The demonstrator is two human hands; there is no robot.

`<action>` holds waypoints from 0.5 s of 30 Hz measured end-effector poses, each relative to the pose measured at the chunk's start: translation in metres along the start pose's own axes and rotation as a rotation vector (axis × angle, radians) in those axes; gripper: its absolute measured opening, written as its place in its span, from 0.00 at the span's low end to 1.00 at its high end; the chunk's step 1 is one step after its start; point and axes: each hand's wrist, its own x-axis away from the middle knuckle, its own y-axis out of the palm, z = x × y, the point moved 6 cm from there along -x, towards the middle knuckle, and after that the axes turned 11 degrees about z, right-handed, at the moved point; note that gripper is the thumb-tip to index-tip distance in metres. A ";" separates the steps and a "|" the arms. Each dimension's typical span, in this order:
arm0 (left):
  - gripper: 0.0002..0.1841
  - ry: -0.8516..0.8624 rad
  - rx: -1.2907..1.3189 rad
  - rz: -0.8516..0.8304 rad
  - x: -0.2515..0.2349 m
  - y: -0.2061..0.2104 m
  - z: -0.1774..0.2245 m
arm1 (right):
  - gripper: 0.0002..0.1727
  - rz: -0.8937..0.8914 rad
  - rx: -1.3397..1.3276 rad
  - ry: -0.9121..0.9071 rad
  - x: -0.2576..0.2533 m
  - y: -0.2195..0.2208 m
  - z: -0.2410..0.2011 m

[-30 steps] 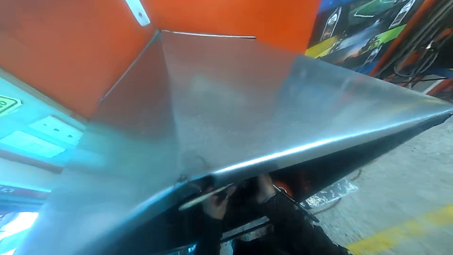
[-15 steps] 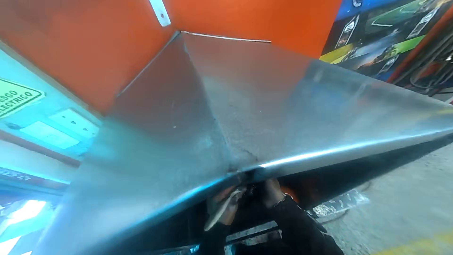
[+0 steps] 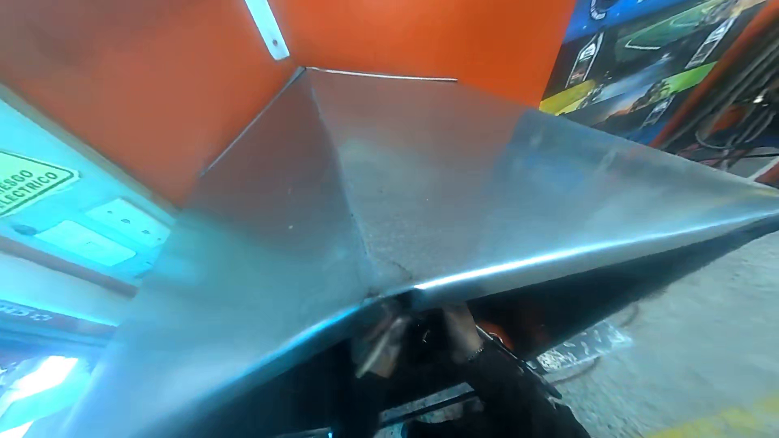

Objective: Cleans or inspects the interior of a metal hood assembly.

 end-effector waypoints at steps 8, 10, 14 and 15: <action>0.13 0.356 -0.025 0.048 0.031 0.026 -0.034 | 0.13 -0.001 0.009 -0.068 -0.007 -0.002 0.003; 0.13 0.203 -0.103 0.020 0.021 0.016 -0.050 | 0.11 0.031 0.039 -0.091 -0.001 -0.003 -0.004; 0.12 0.185 -0.121 0.035 0.025 0.019 -0.035 | 0.12 0.050 0.086 -0.115 0.003 -0.007 -0.008; 0.12 0.240 -0.115 0.026 0.029 0.023 -0.025 | 0.12 0.056 0.082 -0.114 0.001 -0.007 -0.007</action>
